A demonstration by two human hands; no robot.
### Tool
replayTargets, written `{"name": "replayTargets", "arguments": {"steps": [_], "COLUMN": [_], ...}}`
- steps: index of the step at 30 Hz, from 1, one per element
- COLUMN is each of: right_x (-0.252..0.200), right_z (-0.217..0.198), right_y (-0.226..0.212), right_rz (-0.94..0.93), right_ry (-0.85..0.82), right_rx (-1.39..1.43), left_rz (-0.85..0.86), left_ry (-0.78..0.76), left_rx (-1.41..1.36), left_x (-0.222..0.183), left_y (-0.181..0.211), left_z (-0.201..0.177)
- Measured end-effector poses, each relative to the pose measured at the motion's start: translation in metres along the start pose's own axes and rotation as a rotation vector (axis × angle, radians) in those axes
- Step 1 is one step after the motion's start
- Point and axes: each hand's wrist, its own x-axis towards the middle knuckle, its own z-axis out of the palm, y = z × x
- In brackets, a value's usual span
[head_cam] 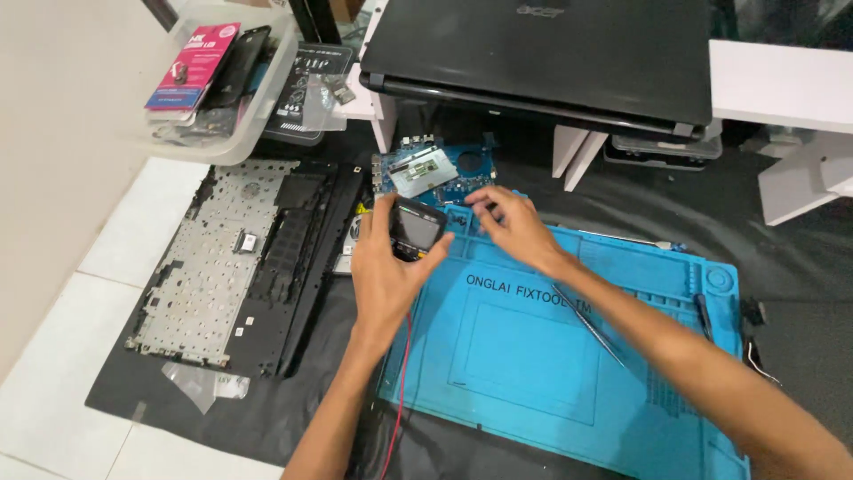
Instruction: The recorder uses a multimeter to test various points on a laptop motherboard.
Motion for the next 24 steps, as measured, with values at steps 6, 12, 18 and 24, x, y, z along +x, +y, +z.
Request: {"name": "replayTargets", "arguments": {"steps": [6, 12, 18, 24], "right_x": [0.028, 0.045, 0.062, 0.092], "right_z": [-0.018, 0.004, 0.006, 0.004], "right_y": [0.007, 0.028, 0.014, 0.032], "right_rz": [-0.061, -0.202, -0.15, -0.133], "right_ry": [0.069, 0.092, -0.031, -0.154], "right_rx": [-0.227, -0.521, -0.583, -0.515], "left_rz": [-0.184, -0.171, -0.083, -0.19], "left_ry": [-0.041, 0.043, 0.105, 0.106], "left_rx": [-0.188, -0.219, 0.012, -0.041], "left_x": [0.008, -0.002, -0.008, -0.007], "left_y": [-0.015, -0.021, -0.026, -0.041], "left_z": [0.008, 0.013, 0.02, 0.025]}}
